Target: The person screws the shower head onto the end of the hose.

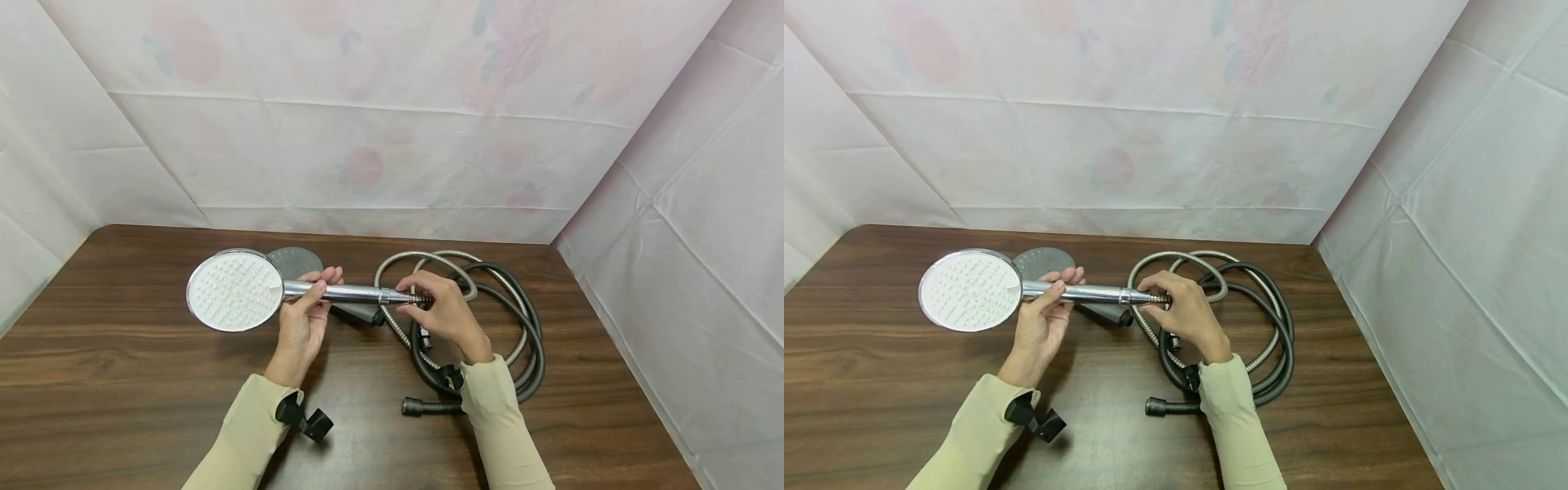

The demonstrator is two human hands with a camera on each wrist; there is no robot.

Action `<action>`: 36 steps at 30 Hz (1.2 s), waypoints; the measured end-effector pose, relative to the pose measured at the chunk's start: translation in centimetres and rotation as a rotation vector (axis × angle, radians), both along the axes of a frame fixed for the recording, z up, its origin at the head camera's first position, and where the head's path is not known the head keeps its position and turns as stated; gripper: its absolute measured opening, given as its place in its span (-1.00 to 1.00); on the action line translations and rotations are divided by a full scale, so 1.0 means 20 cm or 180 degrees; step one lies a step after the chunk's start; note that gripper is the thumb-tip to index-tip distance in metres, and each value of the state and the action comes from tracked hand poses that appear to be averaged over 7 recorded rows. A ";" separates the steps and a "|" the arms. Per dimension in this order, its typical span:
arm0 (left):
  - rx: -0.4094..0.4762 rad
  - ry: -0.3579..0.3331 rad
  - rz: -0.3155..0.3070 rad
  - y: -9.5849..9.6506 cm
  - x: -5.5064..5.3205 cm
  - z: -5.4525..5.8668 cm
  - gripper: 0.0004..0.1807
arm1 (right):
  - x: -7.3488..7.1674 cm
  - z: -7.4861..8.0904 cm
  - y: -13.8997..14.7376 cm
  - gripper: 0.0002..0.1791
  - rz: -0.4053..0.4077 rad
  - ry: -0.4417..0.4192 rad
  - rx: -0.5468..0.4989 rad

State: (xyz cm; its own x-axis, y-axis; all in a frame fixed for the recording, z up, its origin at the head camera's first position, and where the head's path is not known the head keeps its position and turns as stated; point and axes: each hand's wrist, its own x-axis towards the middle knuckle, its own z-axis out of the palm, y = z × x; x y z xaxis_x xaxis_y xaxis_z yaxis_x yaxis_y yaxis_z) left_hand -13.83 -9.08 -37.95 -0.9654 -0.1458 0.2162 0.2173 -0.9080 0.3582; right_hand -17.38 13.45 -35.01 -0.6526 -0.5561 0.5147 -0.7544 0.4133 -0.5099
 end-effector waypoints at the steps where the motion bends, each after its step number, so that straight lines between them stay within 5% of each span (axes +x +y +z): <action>1: 0.0005 0.0002 -0.0002 0.00 0.00 0.00 -0.84 | 0.00 0.00 0.00 -0.69 0.0004 0.0000 0.0000; 36: 0.0048 0.0059 -0.0024 0.00 -0.01 -0.02 -0.84 | 0.00 0.00 0.01 -0.71 0.0084 -0.0085 0.0022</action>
